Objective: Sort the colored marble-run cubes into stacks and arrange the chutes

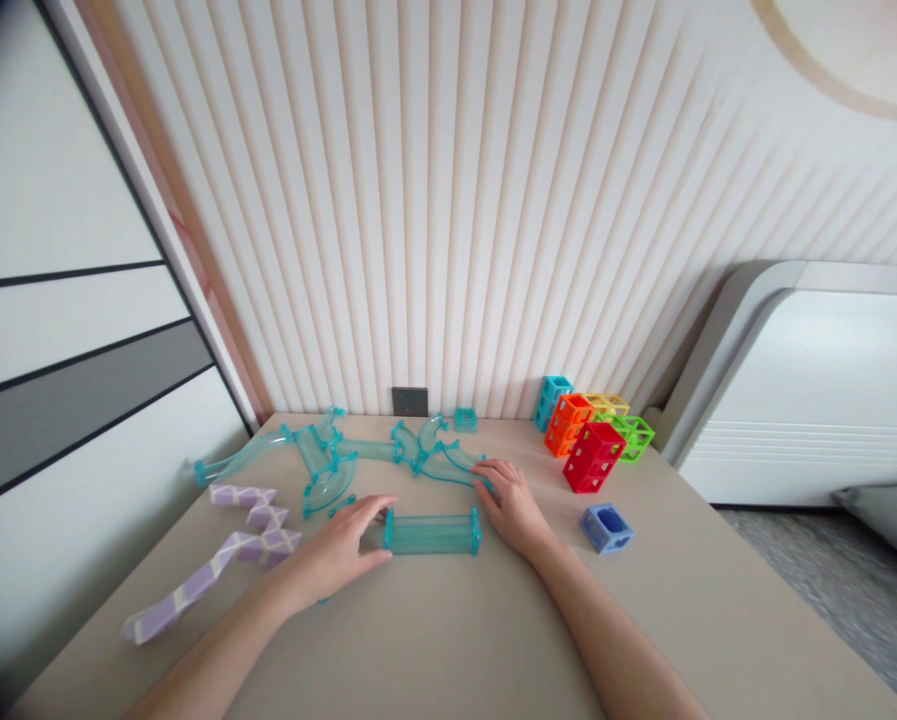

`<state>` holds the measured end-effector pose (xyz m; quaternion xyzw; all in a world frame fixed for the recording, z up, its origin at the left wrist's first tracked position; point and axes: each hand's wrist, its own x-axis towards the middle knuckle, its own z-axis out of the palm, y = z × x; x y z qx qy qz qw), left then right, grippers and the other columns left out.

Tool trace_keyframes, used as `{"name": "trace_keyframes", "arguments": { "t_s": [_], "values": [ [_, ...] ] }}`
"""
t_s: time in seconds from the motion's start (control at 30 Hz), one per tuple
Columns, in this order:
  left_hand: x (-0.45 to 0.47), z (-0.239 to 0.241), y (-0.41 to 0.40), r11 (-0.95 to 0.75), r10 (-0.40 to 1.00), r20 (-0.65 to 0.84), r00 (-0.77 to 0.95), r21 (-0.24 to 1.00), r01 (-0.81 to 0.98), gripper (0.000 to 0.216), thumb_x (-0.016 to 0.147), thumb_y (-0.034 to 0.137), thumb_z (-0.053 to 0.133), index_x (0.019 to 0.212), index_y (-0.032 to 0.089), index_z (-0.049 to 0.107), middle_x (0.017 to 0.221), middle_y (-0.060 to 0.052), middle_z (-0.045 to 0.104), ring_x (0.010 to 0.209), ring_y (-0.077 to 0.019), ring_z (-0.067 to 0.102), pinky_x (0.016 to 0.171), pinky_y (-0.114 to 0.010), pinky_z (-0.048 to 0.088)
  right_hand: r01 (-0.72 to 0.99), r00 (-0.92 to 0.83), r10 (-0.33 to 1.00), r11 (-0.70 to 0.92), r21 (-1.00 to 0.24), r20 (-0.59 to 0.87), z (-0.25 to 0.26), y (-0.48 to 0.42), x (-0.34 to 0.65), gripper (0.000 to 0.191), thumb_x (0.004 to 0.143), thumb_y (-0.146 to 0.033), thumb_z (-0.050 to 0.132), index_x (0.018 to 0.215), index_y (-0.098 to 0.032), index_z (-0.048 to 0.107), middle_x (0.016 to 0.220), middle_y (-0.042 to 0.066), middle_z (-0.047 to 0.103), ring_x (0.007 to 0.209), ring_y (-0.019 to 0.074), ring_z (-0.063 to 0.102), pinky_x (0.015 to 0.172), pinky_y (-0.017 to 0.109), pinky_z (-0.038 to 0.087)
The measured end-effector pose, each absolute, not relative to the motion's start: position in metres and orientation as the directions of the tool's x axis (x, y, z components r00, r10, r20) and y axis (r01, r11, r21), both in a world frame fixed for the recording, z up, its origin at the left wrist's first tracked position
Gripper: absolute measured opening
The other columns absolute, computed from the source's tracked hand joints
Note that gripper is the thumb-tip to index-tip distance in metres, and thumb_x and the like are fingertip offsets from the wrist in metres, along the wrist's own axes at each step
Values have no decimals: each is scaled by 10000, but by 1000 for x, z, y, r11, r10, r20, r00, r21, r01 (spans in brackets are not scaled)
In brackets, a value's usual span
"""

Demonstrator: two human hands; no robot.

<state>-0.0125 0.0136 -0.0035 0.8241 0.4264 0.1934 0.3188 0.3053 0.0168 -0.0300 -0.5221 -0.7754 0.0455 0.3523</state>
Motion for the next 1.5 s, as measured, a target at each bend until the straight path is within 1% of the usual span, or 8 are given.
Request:
{"name": "trace_keyframes", "arguments": {
  "t_s": [0.2,0.5,0.9,1.07,1.17,1.23,1.37,1.5],
  "values": [
    [-12,-6,14,-436,824,50,564,691,576,598,758,170,694,1323,251,515,1354,-80,613,1260,-248,570,1115,-404,414,772,-211,839,458,-441,501,-30,17,305,263,1002,-331,482,1118,-223,692,1159,122,691,1108,266,637,964,453,514],
    [-11,-2,13,-433,826,40,563,685,586,592,764,161,681,1325,246,510,1351,-89,615,1258,-246,571,1116,-415,410,765,-217,837,466,-446,502,-30,18,305,253,1003,-317,481,1102,-220,693,1151,123,692,1106,271,635,962,463,513],
    [-13,-4,13,-420,825,24,564,693,585,618,772,231,700,1352,266,490,1383,-88,603,1273,-262,564,1118,-435,405,765,-192,827,463,-448,528,-28,16,303,266,996,-334,475,1077,-225,704,1132,126,697,1092,276,647,952,468,524],
    [-13,-6,15,-414,827,11,562,689,596,597,793,258,692,1355,257,490,1394,-90,594,1285,-263,557,1117,-428,408,765,-153,820,451,-459,551,-9,28,288,235,993,-305,486,1083,-228,689,1136,112,694,1071,259,650,960,435,511],
    [-12,-10,17,-418,827,6,563,675,608,587,798,270,682,1354,256,495,1388,-91,598,1279,-271,559,1108,-430,416,807,-278,840,467,-361,466,16,49,260,229,986,-275,515,1150,-234,670,1171,95,696,1119,246,629,995,410,474],
    [-12,-12,18,-419,830,5,558,666,617,588,793,274,683,1351,260,499,1374,-92,608,1255,-274,573,1098,-434,423,864,-406,872,464,-198,274,29,67,235,273,973,-300,559,1218,-221,648,1228,98,680,1170,249,604,1006,391,453],
    [-13,-11,18,-422,823,-6,567,661,620,593,792,283,682,1355,253,496,1351,-97,616,1233,-275,582,1087,-432,430,865,-467,870,486,-124,158,33,98,186,411,893,-350,679,1272,-198,631,1215,120,695,1162,288,618,983,396,449],
    [-13,-8,16,-422,826,-6,564,656,626,573,810,288,665,1355,251,494,1350,-90,610,1249,-273,569,1086,-416,426,883,-458,883,466,-64,108,21,111,162,379,893,-298,655,1246,-161,637,1206,148,701,1150,312,624,953,415,456]
  ]
}}
